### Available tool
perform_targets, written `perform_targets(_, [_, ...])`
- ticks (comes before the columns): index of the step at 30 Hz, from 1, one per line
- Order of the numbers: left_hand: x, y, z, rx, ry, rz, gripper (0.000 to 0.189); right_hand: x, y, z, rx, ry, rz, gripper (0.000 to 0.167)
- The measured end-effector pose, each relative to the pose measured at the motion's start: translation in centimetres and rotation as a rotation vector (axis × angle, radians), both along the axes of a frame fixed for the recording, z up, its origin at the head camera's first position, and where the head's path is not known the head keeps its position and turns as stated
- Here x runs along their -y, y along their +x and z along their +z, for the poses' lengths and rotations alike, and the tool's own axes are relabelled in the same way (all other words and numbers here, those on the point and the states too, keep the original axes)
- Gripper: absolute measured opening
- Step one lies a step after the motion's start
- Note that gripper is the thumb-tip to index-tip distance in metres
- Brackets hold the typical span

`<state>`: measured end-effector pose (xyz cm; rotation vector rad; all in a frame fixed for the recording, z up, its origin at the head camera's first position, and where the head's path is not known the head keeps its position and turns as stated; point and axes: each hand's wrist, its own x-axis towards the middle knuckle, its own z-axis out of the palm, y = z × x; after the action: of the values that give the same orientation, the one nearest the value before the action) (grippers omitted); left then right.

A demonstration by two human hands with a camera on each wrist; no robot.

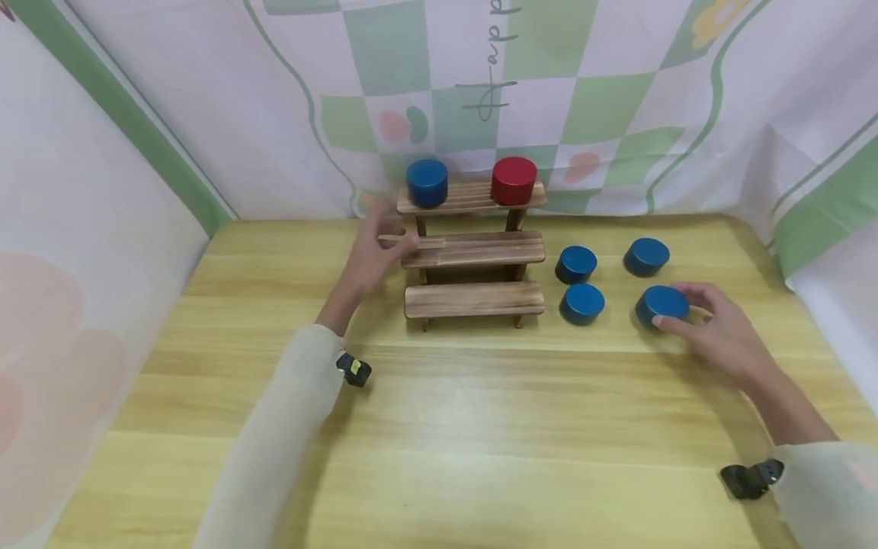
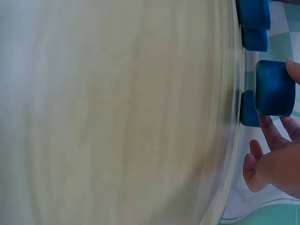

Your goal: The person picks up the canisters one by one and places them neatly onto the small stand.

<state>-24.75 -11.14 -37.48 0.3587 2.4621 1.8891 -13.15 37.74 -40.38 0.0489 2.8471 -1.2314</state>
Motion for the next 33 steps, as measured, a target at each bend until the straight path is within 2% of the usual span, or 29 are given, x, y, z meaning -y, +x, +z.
perform_targets(6, [0.5,0.6,-0.7,0.005,-0.084,-0.067,0.077,1.0,0.0,0.6,0.008,0.004,0.004,0.075])
perform_targets(13, [0.8,1.0,-1.1,-0.008,-0.107,-0.121,0.072,3.4,-0.1,2.7,-0.031,-0.021,0.055,0.073])
perform_targets(16, [0.8,1.1,-1.2,-0.003,-0.102,-0.126,0.072,4.4,-0.2,3.6,-0.054,-0.032,0.073,0.071])
perform_targets(17, [0.7,1.5,-0.8,0.009,-0.099,-0.131,0.072,4.8,-0.2,3.8,-0.054,-0.035,0.076,0.071])
perform_targets(23, [0.5,1.8,-1.0,0.033,-0.085,-0.135,0.071,6.8,-0.4,4.7,-0.065,-0.066,0.105,0.068])
perform_targets(24, [0.5,1.6,-1.5,0.027,-0.083,-0.131,0.071,7.2,-0.4,4.8,-0.071,-0.071,0.112,0.068])
perform_targets(33, [0.6,2.0,-1.7,0.031,-0.054,-0.110,0.063,11.1,-0.8,6.9,-0.110,-0.106,0.169,0.066])
